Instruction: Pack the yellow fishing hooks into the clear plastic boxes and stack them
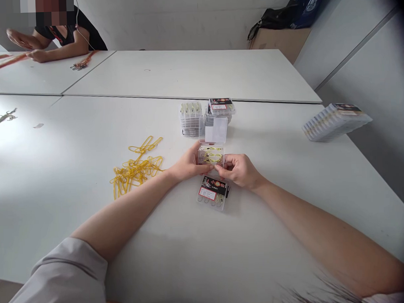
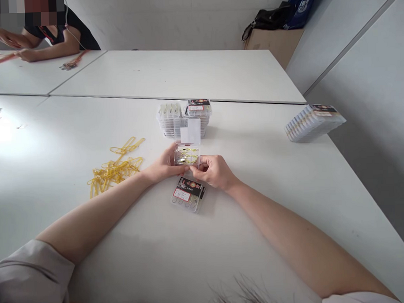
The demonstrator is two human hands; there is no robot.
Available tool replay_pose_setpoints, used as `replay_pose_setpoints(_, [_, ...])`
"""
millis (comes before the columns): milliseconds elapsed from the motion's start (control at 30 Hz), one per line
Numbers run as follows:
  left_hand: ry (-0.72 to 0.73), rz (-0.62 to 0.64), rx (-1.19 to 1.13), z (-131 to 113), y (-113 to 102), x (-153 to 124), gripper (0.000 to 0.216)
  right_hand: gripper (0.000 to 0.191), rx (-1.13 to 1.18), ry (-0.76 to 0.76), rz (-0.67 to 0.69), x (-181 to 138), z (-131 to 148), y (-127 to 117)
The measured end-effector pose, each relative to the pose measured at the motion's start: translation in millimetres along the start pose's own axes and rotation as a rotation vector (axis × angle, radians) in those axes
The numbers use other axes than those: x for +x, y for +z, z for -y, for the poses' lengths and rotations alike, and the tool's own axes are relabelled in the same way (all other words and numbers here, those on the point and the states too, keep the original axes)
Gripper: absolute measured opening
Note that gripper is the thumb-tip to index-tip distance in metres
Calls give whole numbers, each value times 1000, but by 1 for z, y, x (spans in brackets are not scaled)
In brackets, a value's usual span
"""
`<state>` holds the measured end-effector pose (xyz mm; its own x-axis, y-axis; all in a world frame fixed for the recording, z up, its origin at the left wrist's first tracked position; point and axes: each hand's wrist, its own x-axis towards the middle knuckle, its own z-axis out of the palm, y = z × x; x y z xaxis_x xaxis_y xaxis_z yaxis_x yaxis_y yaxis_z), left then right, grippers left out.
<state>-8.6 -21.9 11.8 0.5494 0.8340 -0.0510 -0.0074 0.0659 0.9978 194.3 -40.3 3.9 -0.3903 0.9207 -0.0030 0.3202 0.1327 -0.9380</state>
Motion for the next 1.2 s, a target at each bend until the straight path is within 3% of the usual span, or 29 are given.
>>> replay_pose_setpoints(600, [16, -17, -4, 2, -2, 3, 64, 17, 172, -30, 81, 2, 3, -4])
replay_pose_setpoints(967, [11, -3, 12, 2, -3, 2, 64, 17, 177, -46, 164, 5, 0, -4])
replay_pose_setpoints(1200, [4, -5, -16, 1, -2, 1, 67, 18, 128, -19, 148, 4, -1, -3])
